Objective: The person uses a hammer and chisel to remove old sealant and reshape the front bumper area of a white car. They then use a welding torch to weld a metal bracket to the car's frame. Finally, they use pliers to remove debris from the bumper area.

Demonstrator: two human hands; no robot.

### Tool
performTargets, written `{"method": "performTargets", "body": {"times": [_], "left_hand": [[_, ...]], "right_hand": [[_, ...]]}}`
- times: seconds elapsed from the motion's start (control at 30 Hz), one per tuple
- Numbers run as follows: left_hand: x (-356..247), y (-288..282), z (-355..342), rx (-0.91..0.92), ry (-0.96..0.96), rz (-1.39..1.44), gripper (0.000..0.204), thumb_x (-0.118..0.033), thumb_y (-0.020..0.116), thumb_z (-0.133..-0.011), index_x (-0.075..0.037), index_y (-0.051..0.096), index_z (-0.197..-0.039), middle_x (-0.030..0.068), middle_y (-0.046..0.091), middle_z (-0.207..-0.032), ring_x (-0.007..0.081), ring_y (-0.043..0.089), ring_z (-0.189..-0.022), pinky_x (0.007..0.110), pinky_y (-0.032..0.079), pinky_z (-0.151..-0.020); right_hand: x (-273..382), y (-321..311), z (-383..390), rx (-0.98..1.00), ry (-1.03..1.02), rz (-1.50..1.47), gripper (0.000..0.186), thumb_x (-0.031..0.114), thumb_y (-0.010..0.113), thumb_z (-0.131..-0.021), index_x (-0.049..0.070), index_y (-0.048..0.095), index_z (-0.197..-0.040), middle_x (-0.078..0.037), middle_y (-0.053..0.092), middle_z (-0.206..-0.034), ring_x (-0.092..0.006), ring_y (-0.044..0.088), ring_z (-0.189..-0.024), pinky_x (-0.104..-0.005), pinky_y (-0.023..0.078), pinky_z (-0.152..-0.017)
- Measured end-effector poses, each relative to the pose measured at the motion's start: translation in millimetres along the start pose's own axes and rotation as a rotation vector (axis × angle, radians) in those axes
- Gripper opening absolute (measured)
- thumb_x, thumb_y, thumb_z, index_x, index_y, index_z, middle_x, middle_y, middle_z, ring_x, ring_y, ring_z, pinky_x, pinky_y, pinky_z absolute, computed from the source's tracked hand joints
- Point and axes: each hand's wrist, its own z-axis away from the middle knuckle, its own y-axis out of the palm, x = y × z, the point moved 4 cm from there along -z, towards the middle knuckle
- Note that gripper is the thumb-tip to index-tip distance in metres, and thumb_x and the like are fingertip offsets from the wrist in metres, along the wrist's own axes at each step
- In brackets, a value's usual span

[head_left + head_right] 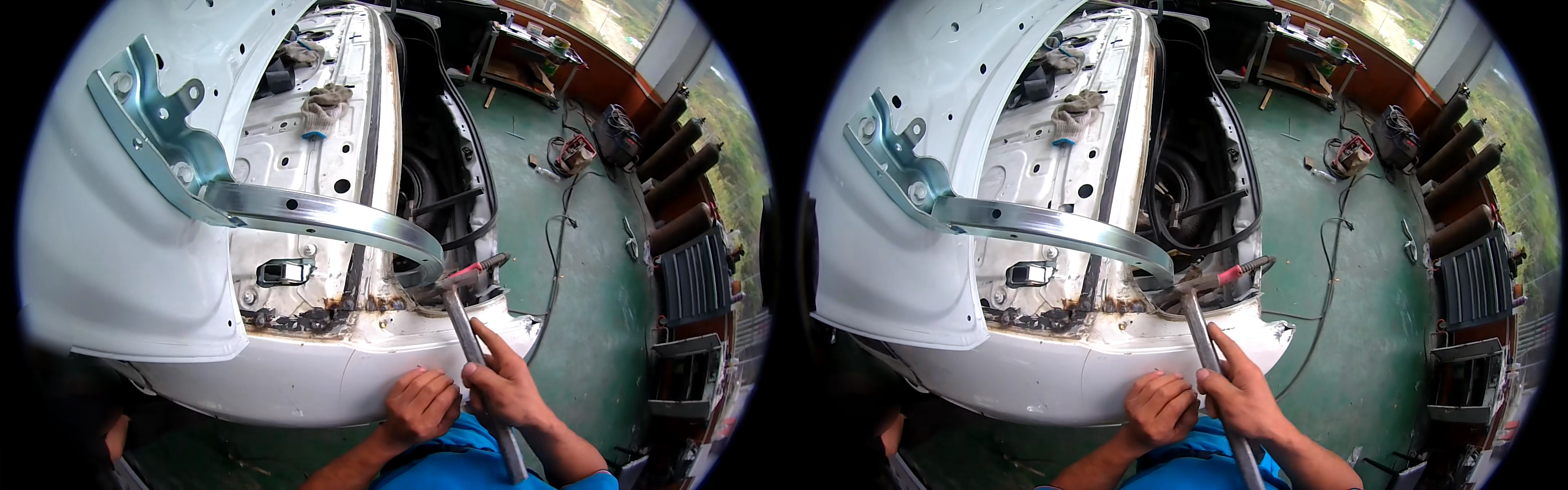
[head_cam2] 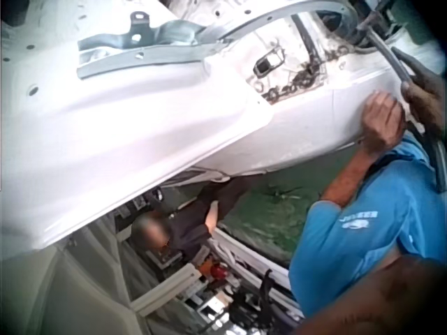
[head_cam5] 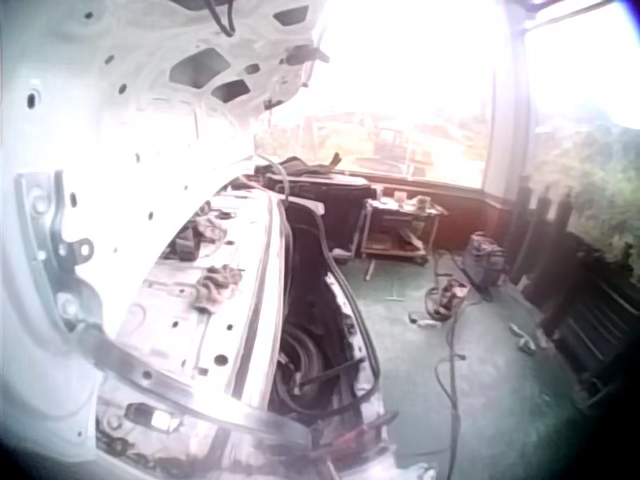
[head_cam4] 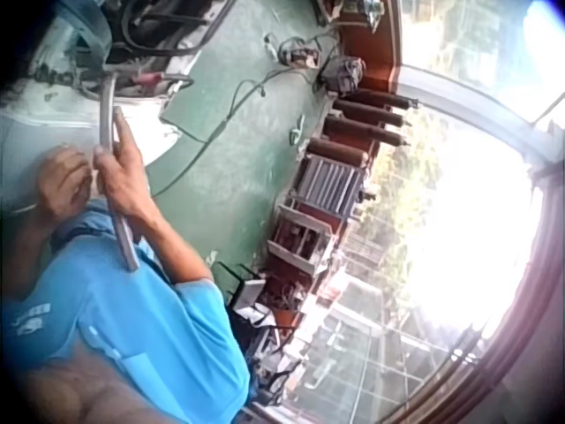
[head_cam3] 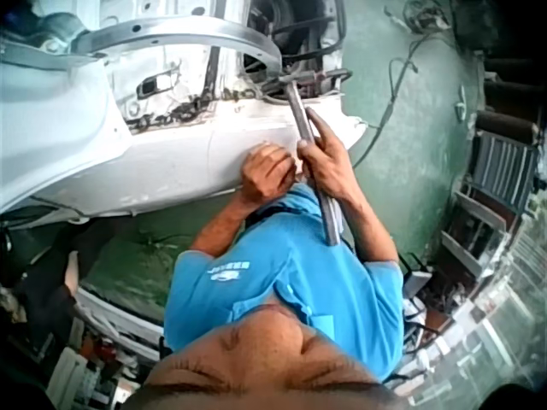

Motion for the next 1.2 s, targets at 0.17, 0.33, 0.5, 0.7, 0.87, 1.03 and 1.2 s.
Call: {"method": "performTargets", "body": {"times": [0.17, 0.33, 0.5, 0.7, 0.87, 1.03, 1.2], "left_hand": [[-1.3, 0.8, 2.2, 0.009, 0.007, 0.019, 0.014, -0.010, 0.073, -0.081, -0.005, 0.071, -0.093, 0.0073, 0.070, -0.095, 0.0244, 0.070, -0.092, 0.040, 0.055, -0.090], [-0.1, -2.7, 1.3, -0.025, -0.017, 0.041, 0.011, -0.007, 0.073, -0.079, -0.007, 0.070, -0.090, 0.0064, 0.070, -0.093, 0.0251, 0.070, -0.089, 0.041, 0.054, -0.087], [-3.5, 2.1, -2.1, -0.020, -0.034, 0.031, 0.012, -0.009, 0.072, -0.080, -0.008, 0.070, -0.092, 0.0055, 0.069, -0.094, 0.0250, 0.069, -0.090, 0.042, 0.052, -0.089], [-6.4, 12.1, -12.8, -0.030, -0.161, -0.132, 0.014, -0.013, 0.069, -0.082, -0.009, 0.068, -0.096, 0.0068, 0.067, -0.104, 0.0284, 0.064, -0.098, 0.048, 0.043, -0.100], [-7.4, 27.4, -30.1, -0.081, -0.393, -0.423, 0.020, -0.012, 0.065, -0.085, -0.004, 0.065, -0.103, 0.0157, 0.063, -0.112, 0.0354, 0.059, -0.106, 0.051, 0.042, -0.101], [-3.0, 50.1, -33.3, -0.175, -0.582, -0.661, 0.026, -0.011, 0.062, -0.090, 0.003, 0.059, -0.112, 0.0229, 0.055, -0.125, 0.0384, 0.053, -0.116, 0.052, 0.041, -0.105], [-0.3, 58.7, -31.0, -0.208, -0.637, -0.774, 0.033, -0.015, 0.058, -0.093, 0.004, 0.057, -0.119, 0.0247, 0.050, -0.131, 0.0381, 0.049, -0.123, 0.052, 0.039, -0.108]], "right_hand": [[-4.9, -0.7, 5.1, -0.030, -0.006, 0.070, 0.072, 0.008, 0.057, -0.100, 0.006, 0.021, -0.162, -0.005, 0.058, -0.081, -0.0105, 0.055, -0.062, -0.0270, 0.046, -0.055], [13.2, -26.8, 7.8, 0.027, 0.009, 0.134, 0.073, 0.008, 0.062, -0.097, 0.006, 0.025, -0.161, -0.009, 0.062, -0.085, -0.0130, 0.061, -0.065, -0.0287, 0.049, -0.059], [27.1, -115.9, 18.7, -0.146, -0.342, 0.713, 0.071, 0.010, 0.069, -0.093, 0.004, 0.035, -0.155, -0.010, 0.066, -0.092, -0.0149, 0.063, -0.078, -0.0340, 0.053, -0.072], [56.2, -170.9, -53.2, 0.117, -0.144, 0.730, 0.060, 0.024, 0.063, -0.099, 0.004, 0.042, -0.151, -0.014, 0.064, -0.094, -0.0201, 0.062, -0.085, -0.0374, 0.051, -0.080], [60.7, -163.7, -132.9, 0.522, 0.003, 0.796, 0.061, 0.024, 0.059, -0.100, -0.001, 0.037, -0.152, -0.019, 0.065, -0.098, -0.0253, 0.062, -0.081, -0.0411, 0.052, -0.080], [53.8, -135.1, -191.6, 0.901, 0.133, 0.518, 0.072, 0.021, 0.060, -0.098, -0.005, 0.026, -0.157, -0.011, 0.060, -0.086, -0.0164, 0.056, -0.065, -0.0337, 0.050, -0.065], [28.9, -114.9, -222.7, 1.124, 0.289, 0.297, 0.074, 0.020, 0.062, -0.097, -0.006, 0.027, -0.156, -0.004, 0.055, -0.075, -0.0134, 0.054, -0.059, -0.0299, 0.045, -0.056]]}}
